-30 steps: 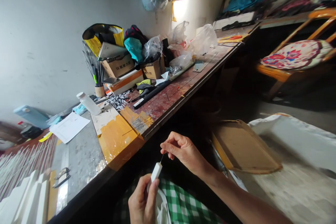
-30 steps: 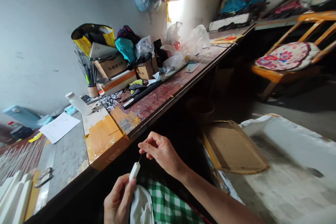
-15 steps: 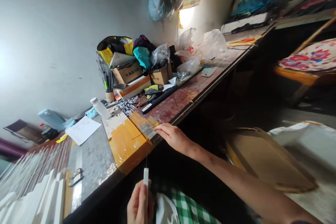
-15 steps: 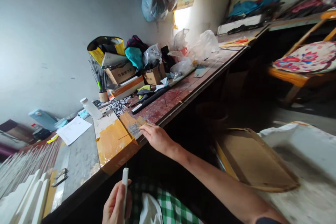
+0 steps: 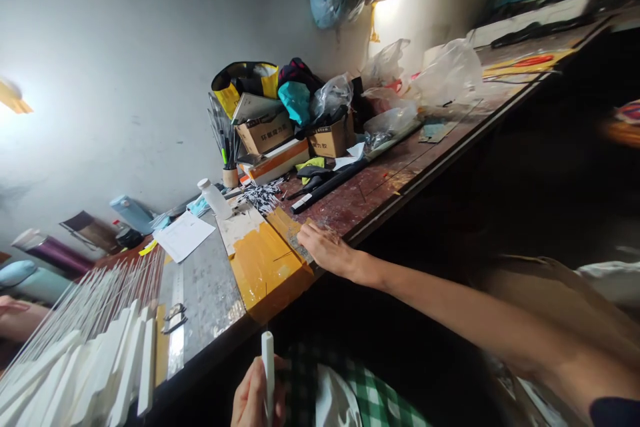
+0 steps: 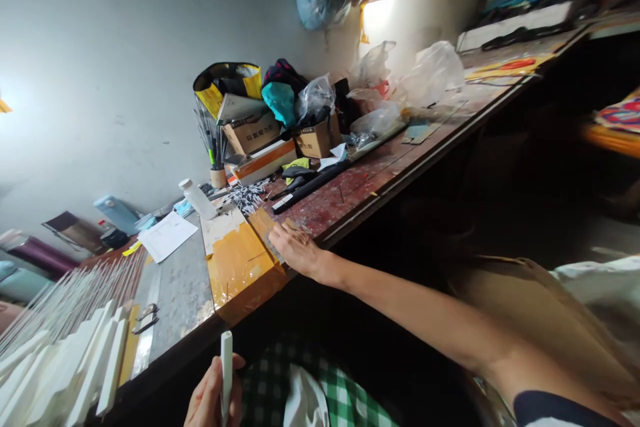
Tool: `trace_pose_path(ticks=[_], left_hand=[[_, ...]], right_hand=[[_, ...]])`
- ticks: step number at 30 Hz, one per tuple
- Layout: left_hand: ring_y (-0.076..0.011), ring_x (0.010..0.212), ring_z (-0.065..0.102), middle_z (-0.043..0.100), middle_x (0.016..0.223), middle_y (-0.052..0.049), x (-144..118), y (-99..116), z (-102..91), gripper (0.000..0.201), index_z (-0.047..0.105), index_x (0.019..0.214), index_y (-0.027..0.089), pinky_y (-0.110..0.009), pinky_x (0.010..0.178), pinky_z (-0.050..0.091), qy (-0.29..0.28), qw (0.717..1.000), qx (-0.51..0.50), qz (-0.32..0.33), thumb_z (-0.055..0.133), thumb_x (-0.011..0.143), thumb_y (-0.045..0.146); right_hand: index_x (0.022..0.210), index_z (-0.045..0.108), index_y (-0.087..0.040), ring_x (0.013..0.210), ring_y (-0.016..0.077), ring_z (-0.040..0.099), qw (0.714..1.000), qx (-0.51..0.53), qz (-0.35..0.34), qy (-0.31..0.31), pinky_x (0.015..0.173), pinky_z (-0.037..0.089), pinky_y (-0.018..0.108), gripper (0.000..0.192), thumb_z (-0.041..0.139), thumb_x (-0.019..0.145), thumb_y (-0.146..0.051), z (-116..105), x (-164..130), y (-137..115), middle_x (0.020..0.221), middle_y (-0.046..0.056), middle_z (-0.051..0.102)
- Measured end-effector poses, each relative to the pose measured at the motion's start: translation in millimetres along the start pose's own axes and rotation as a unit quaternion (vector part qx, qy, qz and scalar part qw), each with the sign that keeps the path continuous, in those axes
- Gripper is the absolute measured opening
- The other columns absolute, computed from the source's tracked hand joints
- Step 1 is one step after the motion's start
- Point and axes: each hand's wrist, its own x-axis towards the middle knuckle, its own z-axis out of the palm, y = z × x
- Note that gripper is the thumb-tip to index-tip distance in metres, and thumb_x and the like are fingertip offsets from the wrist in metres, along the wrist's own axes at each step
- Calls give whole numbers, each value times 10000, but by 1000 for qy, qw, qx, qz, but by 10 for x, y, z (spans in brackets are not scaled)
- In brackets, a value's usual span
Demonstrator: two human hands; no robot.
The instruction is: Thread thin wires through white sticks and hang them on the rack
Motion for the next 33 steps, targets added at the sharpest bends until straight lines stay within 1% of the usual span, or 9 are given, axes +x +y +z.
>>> trace_pose_path(ticks=[5, 9, 13, 16, 22, 24, 28, 31, 33], left_hand=[[-18, 285, 265, 395, 332, 55, -92, 106, -72, 645, 697, 738, 101, -152, 344, 140, -34, 999, 10, -30, 669, 636, 738], [-14, 292, 229, 376, 328, 59, -122, 113, -102, 627, 684, 723, 106, -160, 346, 118, -58, 998, 20, -17, 633, 684, 730], [-12, 309, 198, 346, 341, 69, -136, 96, -117, 633, 690, 714, 96, -174, 358, 106, -66, 997, 35, -10, 608, 712, 724], [-27, 359, 261, 368, 405, 61, -158, 93, -127, 593, 698, 737, 95, -171, 384, 156, -57, 997, 42, 17, 641, 718, 684], [-69, 526, 401, 495, 570, 30, -228, 105, -66, 361, 623, 685, 158, -163, 502, 329, 18, 993, 56, 107, 776, 701, 484], [-95, 596, 460, 544, 648, 16, -241, 81, -28, 326, 632, 705, 168, -176, 563, 386, 54, 985, 57, 156, 817, 662, 434], [-128, 679, 522, 568, 796, 9, -236, -17, 37, 370, 613, 759, 196, -206, 618, 424, 139, 963, 49, 225, 850, 602, 434], [-131, 718, 508, 529, 848, 16, -213, -69, 66, 343, 575, 770, 214, -216, 647, 407, 191, 930, 95, 300, 824, 646, 416], [-127, 708, 479, 502, 838, 21, -189, -74, 70, 308, 548, 766, 220, -223, 652, 394, 207, 911, 129, 333, 794, 690, 389]], right_hand=[[974, 656, -163, 912, 140, 622, 991, 117, -42, -49, 861, 491, 238, 177, 523, 908, -67, -125, -309, -412, 962, 40, 640], [1029, 705, -163, 921, 129, 641, 948, 287, -28, -136, 862, 492, 226, 226, 528, 907, -93, -136, -583, -652, 970, 39, 661], [1001, 736, -146, 881, 141, 650, 932, 318, -8, -175, 814, 507, 236, 260, 530, 866, -64, -138, -689, -742, 944, 54, 659], [964, 751, -147, 860, 137, 652, 929, 313, -3, -196, 795, 506, 224, 289, 527, 826, -28, -205, -690, -774, 930, 50, 658], [895, 767, -189, 836, 143, 646, 909, 330, 46, -250, 749, 496, 224, 278, 555, 782, -49, -275, -713, -809, 911, 24, 692], [875, 760, -186, 772, 128, 630, 879, 372, 101, -280, 679, 487, 207, 230, 588, 758, -88, -227, -736, -810, 863, 10, 692], [831, 713, -162, 408, 46, 421, 766, 472, 257, -352, 370, 324, 148, 180, 603, 689, -174, -88, -790, -837, 561, -59, 553], [770, 651, -154, 396, 39, 390, 693, 545, 325, -343, 316, 263, 136, 163, 589, 619, -164, -17, -849, -859, 574, -57, 543], [762, 617, -154, 427, 38, 399, 669, 569, 343, -333, 329, 253, 131, 147, 586, 618, -156, -5, -895, -840, 608, -48, 549]])
